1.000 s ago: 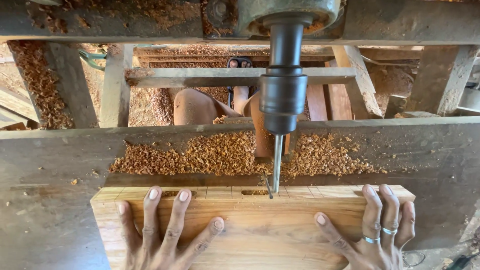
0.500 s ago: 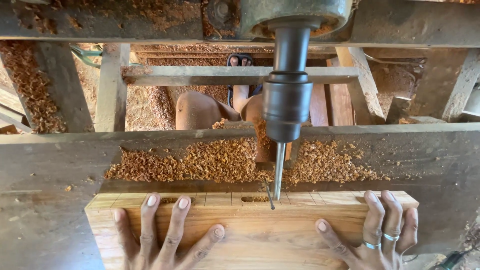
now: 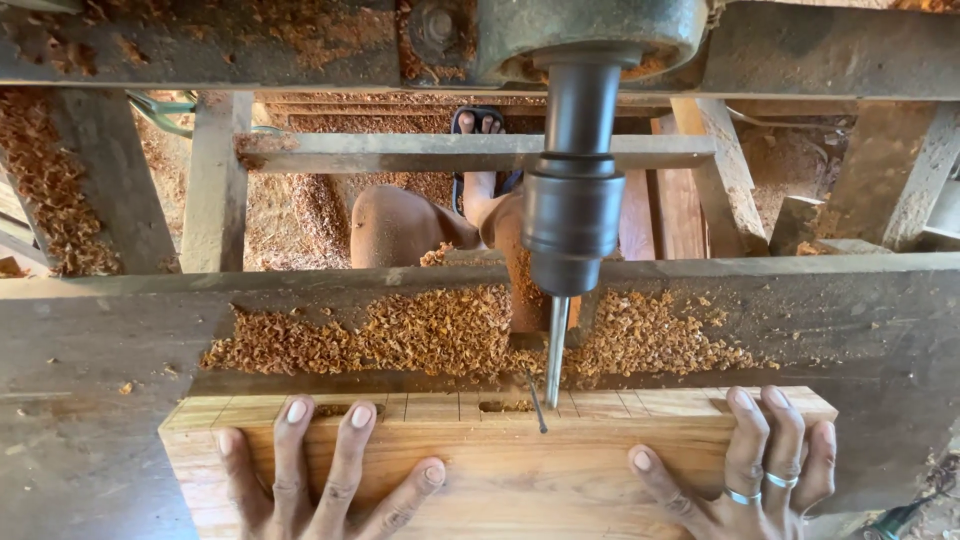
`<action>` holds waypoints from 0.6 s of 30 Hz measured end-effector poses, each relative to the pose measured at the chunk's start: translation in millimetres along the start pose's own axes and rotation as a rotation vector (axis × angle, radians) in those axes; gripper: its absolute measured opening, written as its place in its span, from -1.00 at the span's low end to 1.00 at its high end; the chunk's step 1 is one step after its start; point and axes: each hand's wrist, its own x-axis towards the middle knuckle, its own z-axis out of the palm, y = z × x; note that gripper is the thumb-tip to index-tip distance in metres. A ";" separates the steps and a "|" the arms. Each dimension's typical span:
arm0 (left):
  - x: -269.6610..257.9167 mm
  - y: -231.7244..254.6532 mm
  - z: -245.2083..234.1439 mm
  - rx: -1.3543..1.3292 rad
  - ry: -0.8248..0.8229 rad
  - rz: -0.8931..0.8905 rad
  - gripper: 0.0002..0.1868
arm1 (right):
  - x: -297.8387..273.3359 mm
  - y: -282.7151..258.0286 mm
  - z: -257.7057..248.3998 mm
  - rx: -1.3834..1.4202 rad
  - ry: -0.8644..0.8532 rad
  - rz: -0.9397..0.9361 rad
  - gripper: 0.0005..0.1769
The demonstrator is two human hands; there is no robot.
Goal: The person holds a wooden plank on a drill press table and drills a row of holes along pencil marks, repositioning the plank between holes. After drilling, the person lifts the plank off the table and stacks it with other boards.
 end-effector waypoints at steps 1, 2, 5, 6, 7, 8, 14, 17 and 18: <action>-0.1 -0.3 1.2 0.001 0.001 -0.002 -0.25 | -2.2 1.7 3.0 0.000 0.001 -0.002 -0.32; -0.4 -0.9 2.5 0.012 0.005 0.001 -0.26 | -4.4 3.2 6.0 -0.018 0.004 -0.002 -0.33; 1.0 -1.5 1.7 0.015 -0.004 -0.002 -0.27 | 1.8 1.9 4.3 -0.016 0.016 -0.007 -0.32; 2.3 -1.6 0.7 0.008 -0.011 -0.006 -0.27 | 6.3 0.6 1.7 0.000 0.029 -0.013 -0.30; 2.0 -1.3 0.5 0.009 -0.012 -0.007 -0.27 | 5.4 0.5 2.6 0.001 0.029 -0.014 -0.30; 1.9 -0.9 0.0 -0.016 -0.030 -0.018 -0.25 | 4.6 0.5 3.1 0.001 0.017 -0.006 -0.28; 8.7 -3.1 -0.3 -0.042 -0.029 -0.036 -0.23 | -1.3 6.6 10.7 -0.055 -0.015 0.008 -0.46; 11.9 -5.2 2.0 -0.019 -0.004 -0.031 -0.24 | 4.1 9.9 8.3 -0.030 -0.003 -0.019 -0.41; 12.2 -5.8 2.8 0.006 0.014 -0.024 -0.26 | 3.8 12.4 9.0 -0.035 -0.008 -0.039 -0.39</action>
